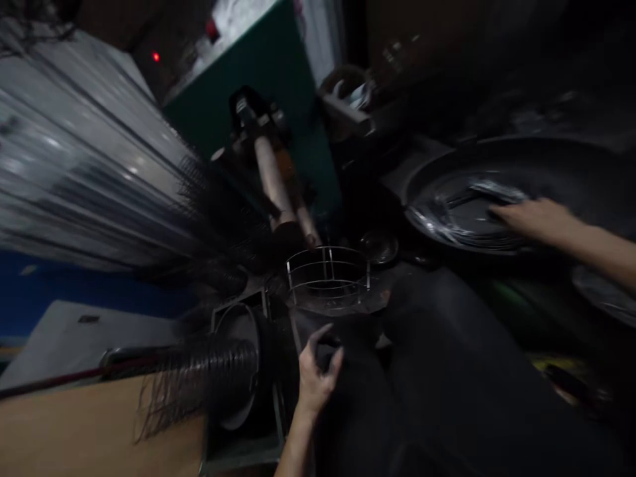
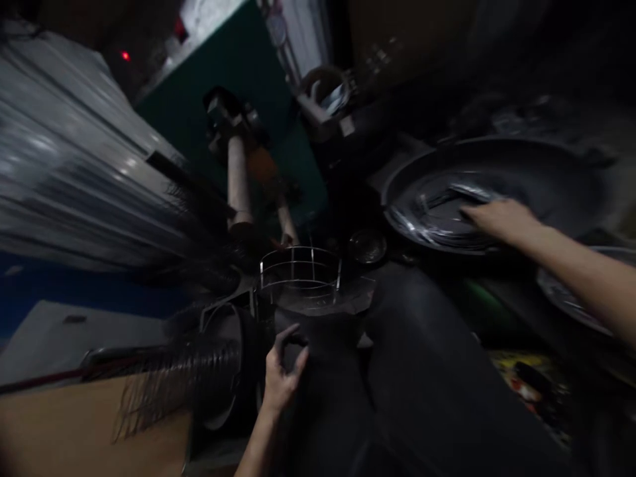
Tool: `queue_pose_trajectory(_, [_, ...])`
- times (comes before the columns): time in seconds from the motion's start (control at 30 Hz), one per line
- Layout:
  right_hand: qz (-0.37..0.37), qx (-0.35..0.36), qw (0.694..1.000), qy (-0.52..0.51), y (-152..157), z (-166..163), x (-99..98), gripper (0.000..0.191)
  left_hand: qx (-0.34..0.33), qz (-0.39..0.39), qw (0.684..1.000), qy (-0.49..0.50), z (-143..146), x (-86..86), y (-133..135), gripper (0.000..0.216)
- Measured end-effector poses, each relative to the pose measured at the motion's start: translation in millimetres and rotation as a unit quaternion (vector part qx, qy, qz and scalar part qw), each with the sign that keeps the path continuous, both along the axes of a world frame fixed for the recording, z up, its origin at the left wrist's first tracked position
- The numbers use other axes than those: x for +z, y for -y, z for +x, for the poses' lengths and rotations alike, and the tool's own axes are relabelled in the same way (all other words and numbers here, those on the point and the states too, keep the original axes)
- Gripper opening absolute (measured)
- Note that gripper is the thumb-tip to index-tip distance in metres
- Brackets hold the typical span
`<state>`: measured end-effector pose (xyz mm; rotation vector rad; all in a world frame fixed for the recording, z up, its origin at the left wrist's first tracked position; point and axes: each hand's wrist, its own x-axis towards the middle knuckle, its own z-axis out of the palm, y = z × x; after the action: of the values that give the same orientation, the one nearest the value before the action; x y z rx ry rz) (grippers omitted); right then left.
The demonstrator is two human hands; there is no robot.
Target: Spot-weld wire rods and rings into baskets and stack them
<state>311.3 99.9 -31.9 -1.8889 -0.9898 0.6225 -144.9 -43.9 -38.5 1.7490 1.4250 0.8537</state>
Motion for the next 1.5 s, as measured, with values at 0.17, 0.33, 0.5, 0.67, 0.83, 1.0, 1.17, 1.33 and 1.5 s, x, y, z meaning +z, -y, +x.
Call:
queue_pose_trajectory(0.17, [0.02, -0.038, 0.974, -0.222, 9.8, -23.7, 79.3, 0.033, -0.211, 0.044, 0.975, 0.06, 117.7, 42.3, -35.8, 0.034])
queue_pose_trajectory(0.33, [0.074, 0.037, 0.892, -0.444, 30.7, -80.5, 146.6, 0.043, -0.262, 0.01, 0.952, 0.158, 219.6, 63.8, -67.2, 0.04])
queue_pose_trajectory(0.5, [0.041, 0.12, 0.958, -0.257, 71.2, -104.8, 111.1, 0.032, -0.173, -0.153, 0.895, 0.381, 237.4, 82.2, -91.5, 0.042])
queue_pose_trajectory(0.67, [-0.001, 0.27, 0.958, -0.093, 123.3, -128.0, 40.6, 0.036, -0.103, -0.238, 0.855, 0.449, 227.9, 98.4, -108.4, 0.032])
queue_pose_trajectory(0.83, [0.035, 0.253, 0.965, -0.065, 94.6, -148.1, 36.9, 0.031, -0.079, -0.063, 0.959, 0.263, 135.5, 98.9, -80.6, 0.04])
queue_pose_trajectory(1.0, [0.033, 0.275, 0.937, -0.213, 11.0, -193.2, 67.6, 0.017, -0.008, 0.147, 0.989, 0.024, 1.6, 74.1, -91.6, 0.087])
queue_pose_trajectory(1.17, [0.008, 0.217, 0.895, -0.391, -49.8, -247.7, 75.7, 0.013, -0.056, 0.174, 0.983, -0.022, -5.8, 37.7, -152.7, 0.097])
queue_pose_trajectory(1.33, [-0.024, 0.253, 0.869, -0.425, -54.2, -260.6, 69.4, 0.013, -0.014, 0.254, 0.963, 0.085, 12.5, 19.0, -155.1, 0.088])
queue_pose_trajectory(1.5, [-0.011, 0.272, 0.857, -0.437, -51.1, -263.6, 75.7, 0.016, 0.016, 0.234, 0.965, 0.114, 2.2, 13.0, -148.3, 0.088])
